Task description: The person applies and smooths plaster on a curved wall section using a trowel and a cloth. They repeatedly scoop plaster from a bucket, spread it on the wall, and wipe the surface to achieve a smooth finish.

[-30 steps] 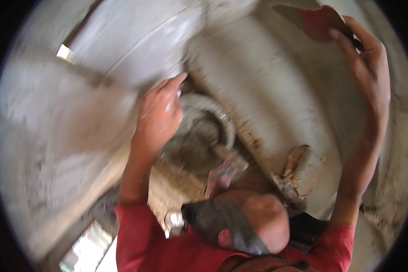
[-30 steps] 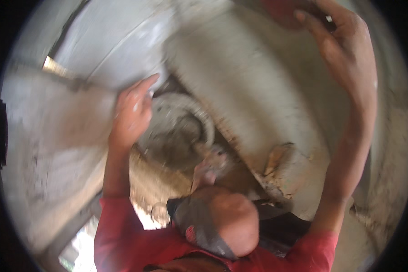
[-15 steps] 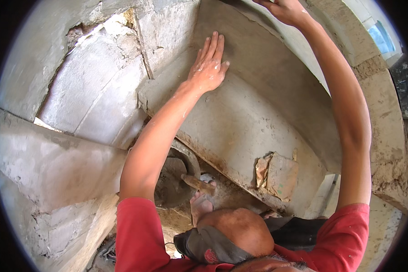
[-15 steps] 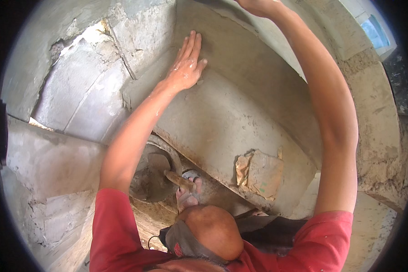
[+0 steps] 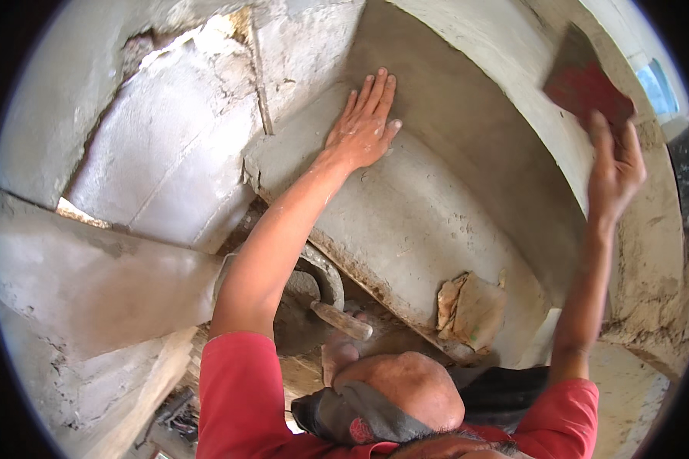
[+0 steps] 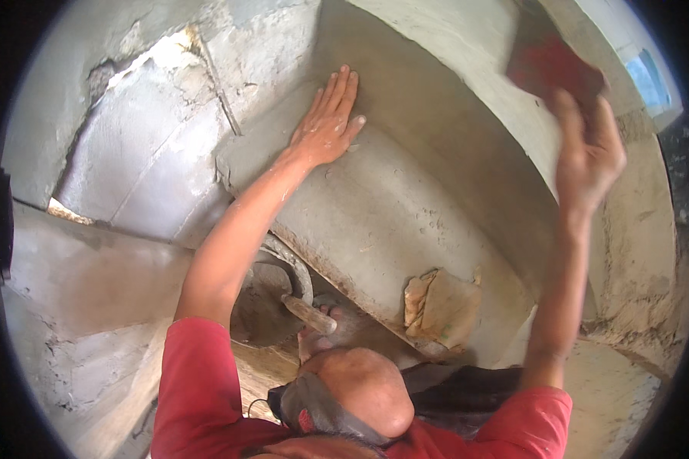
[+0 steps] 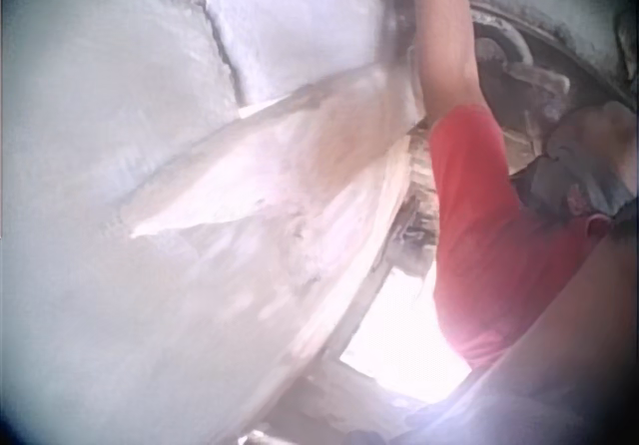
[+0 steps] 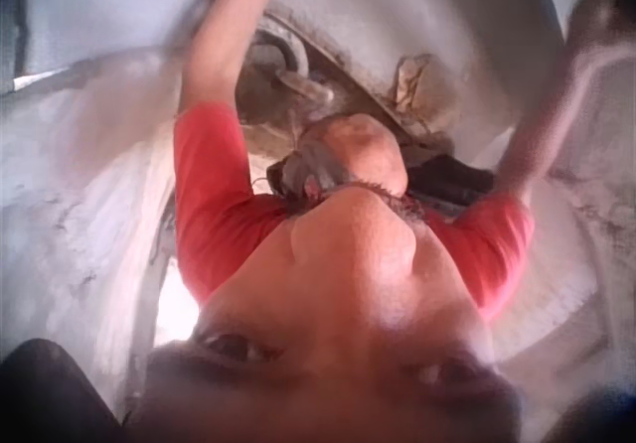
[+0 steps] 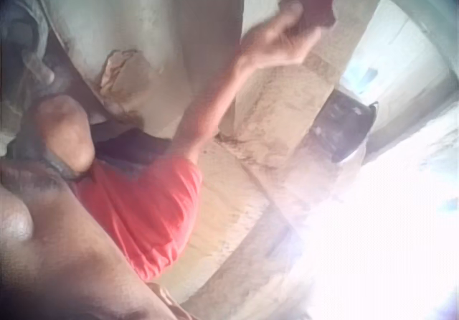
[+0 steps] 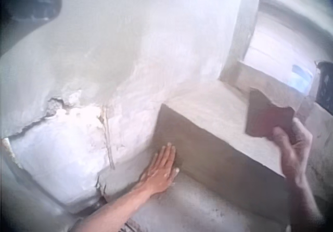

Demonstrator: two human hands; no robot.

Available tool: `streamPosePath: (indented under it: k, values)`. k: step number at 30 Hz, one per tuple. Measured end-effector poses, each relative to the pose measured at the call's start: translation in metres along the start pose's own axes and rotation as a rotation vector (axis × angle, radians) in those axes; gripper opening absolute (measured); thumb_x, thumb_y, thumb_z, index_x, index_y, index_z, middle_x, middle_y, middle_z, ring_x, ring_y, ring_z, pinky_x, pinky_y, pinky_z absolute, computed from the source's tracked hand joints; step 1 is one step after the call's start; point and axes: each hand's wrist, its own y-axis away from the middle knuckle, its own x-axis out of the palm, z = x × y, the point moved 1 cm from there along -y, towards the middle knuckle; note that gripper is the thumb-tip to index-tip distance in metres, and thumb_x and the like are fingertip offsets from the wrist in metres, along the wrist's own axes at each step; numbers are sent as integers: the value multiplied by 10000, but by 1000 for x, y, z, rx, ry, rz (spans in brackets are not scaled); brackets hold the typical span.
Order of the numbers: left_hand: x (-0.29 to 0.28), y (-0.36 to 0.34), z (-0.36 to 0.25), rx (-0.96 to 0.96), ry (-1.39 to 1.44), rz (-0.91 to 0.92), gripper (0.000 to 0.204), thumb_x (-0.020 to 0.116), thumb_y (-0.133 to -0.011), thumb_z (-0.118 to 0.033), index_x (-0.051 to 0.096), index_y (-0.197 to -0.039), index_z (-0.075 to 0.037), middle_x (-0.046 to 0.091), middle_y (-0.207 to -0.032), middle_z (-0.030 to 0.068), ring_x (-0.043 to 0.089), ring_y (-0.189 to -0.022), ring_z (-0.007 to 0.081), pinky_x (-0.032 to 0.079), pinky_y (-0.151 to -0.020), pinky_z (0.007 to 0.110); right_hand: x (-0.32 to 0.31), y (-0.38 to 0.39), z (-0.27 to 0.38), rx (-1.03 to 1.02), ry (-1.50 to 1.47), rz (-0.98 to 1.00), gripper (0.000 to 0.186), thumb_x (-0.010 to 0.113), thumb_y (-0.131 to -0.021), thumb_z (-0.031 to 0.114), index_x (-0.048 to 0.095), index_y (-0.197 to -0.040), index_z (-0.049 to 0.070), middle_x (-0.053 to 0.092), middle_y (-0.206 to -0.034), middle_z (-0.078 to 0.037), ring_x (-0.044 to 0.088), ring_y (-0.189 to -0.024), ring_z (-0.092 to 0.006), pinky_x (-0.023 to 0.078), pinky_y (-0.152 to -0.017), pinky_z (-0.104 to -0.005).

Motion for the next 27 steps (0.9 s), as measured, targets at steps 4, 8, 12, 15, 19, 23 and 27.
streamPosePath:
  k: [4, 8, 12, 15, 19, 23, 27]
  values:
    - [1, -9, 10, 106, 39, -250, 830, 577, -1057, -211, 126, -1728, -22, 107, -1802, 222, 185, -1634, 477, 245, -1313, 609, 138, 34, 49, -27, 142, -29, 244, 776, -952, 267, 775, -971, 24, 770, -814, -127, 723, -671, -238, 573, -660, -398]
    - [7, -23, 29, 109, 166, -194, 825, 562, -1067, -215, 107, -1716, 15, 101, -1786, 276, 181, -1628, 499, 242, -1307, 608, 247, 25, 46, 26, -32, -220, 173, 743, -912, 174, 733, -866, 8, 733, -786, -190, 717, -686, -384, 578, -669, -452]
    - [11, -24, 34, 75, 226, -173, 835, 563, -1071, -219, 89, -1716, 21, 91, -1784, 288, 166, -1632, 501, 217, -1314, 606, 273, 23, 17, 31, -63, -362, 228, 772, -919, 212, 729, -843, 1, 724, -714, -172, 690, -595, -310, 560, -612, -409]
    - [7, -17, 27, 87, 135, -245, 839, 569, -1073, -218, 87, -1718, 17, 83, -1787, 286, 161, -1634, 498, 215, -1318, 598, 249, 41, -5, 67, 32, -414, 250, 787, -928, 244, 741, -860, 8, 731, -703, -152, 683, -562, -272, 557, -603, -384]
    - [1, -15, 19, 5, 147, -181, 843, 574, -1080, -226, 80, -1718, 20, 59, -1790, 283, 138, -1640, 489, 201, -1331, 572, 184, 91, -15, 210, 186, -386, 152, 797, -936, 180, 783, -963, 31, 741, -749, -119, 644, -567, -179, 529, -566, -343]
    - [-1, -16, 15, -24, 145, -150, 838, 563, -1097, -243, 68, -1715, 32, 26, -1786, 302, 102, -1647, 489, 171, -1343, 548, 147, 124, 4, 302, -6, -476, 119, 797, -944, 132, 805, -989, 23, 740, -753, -104, 643, -585, -122, 516, -567, -284]
    - [-1, -16, 14, -24, 130, -159, 873, 592, -1073, -253, 70, -1718, 16, 49, -1797, 263, 142, -1643, 477, 227, -1324, 578, 167, 96, 11, 78, 163, -291, 101, 793, -934, 126, 789, -954, 27, 725, -760, -120, 647, -593, -175, 521, -569, -327]
